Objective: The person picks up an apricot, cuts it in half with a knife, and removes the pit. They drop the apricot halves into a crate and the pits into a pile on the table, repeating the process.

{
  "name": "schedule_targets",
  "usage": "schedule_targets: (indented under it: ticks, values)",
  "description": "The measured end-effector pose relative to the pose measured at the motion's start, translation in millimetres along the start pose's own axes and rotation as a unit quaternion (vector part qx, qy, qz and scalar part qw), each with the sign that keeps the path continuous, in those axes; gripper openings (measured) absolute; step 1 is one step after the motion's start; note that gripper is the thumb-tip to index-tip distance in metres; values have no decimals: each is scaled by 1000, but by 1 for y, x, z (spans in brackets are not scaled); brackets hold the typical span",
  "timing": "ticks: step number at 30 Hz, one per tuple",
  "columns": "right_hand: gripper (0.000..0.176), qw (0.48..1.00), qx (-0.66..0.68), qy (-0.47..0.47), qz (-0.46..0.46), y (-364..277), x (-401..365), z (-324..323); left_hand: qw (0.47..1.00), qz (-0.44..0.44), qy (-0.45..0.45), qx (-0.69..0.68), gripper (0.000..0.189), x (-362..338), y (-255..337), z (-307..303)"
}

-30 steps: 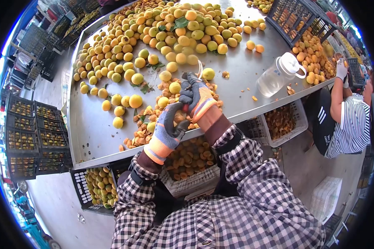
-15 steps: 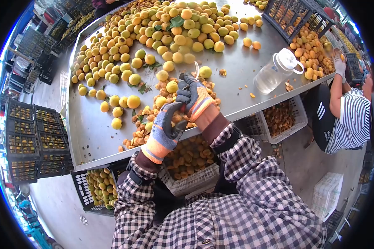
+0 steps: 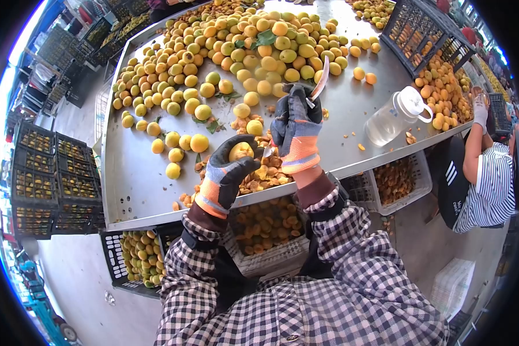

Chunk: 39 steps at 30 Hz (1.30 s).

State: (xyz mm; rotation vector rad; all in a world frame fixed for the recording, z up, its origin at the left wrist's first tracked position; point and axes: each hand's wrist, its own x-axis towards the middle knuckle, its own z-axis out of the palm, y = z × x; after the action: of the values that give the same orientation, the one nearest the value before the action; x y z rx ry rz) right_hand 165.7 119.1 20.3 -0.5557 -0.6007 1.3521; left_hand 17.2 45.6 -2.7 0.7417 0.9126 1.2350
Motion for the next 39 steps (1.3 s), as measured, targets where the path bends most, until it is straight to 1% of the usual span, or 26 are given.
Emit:
schedule_targets:
  ticks: [1,2,3,5,6,8,9,11,12,14,15,18,19,21,22,23,24,25,28,30,32,33,35,36,38,39]
  values:
    - [14,1000,7,21,5,4,-2,1,989,39,-30,137,50,-1,5,2]
    - [15,999,14,42,10,6,-3,3,958,76,-59,271,49,-1,7,2]
    - [15,999,12,41,11,5,-3,3,958,77,-57,269,49,-1,7,0]
    - [14,998,62,18,-11,6,-4,4,895,150,-88,411,46,-1,5,-4]
    - [14,998,62,17,-9,7,-5,5,896,149,-86,410,46,-2,5,-2]
    - [15,997,59,-22,-35,7,-8,5,953,117,-41,276,42,-1,3,6]
    - [15,997,58,-22,-35,7,-9,5,953,117,-41,275,42,0,2,6]
    - [16,998,35,-20,-53,8,-10,9,969,55,-47,237,40,3,-1,4]
    - [16,998,34,-22,-52,9,-10,9,969,57,-45,236,40,4,-4,1]
    - [15,998,11,-15,-59,11,-10,8,985,32,-37,163,42,6,-12,-3]
    - [15,998,11,-16,-59,10,-12,9,985,32,-36,163,42,6,-13,-2]
    - [15,999,0,-15,-47,9,-15,11,1000,14,-28,-3,49,3,-11,12]
    - [14,997,-15,5,-71,14,-15,10,999,13,-29,-3,49,4,-14,10]
    - [14,995,-32,25,-95,21,-14,10,990,56,-15,132,47,8,-20,4]
    - [14,993,-45,29,-105,24,-15,11,994,55,16,96,42,6,-23,9]
    - [13,991,-57,33,-114,26,-17,13,994,54,16,97,42,8,-28,9]
    - [13,986,-100,45,-129,25,-18,16,982,104,38,150,39,11,-36,7]
    - [13,986,-99,46,-128,26,-18,16,965,153,59,203,36,14,-42,4]
    - [12,997,9,62,-49,24,-17,18,976,124,62,167,37,11,-42,6]
    - [12,997,14,65,-28,26,-8,13,980,105,64,154,38,10,-42,8]
    - [15,996,22,89,1,27,-6,10,977,142,54,147,38,12,-48,6]
    - [15,996,22,89,1,28,-7,10,977,142,54,147,38,14,-52,3]
    - [14,991,35,119,47,30,-6,9,936,231,55,259,38,19,-58,0]
    - [13,988,41,134,69,30,-6,8,937,231,54,258,38,19,-58,1]
    - [12,989,47,126,68,28,-6,6,958,196,51,202,38,16,-57,1]
    - [12,990,53,116,66,27,-6,6,958,196,50,203,38,15,-53,2]
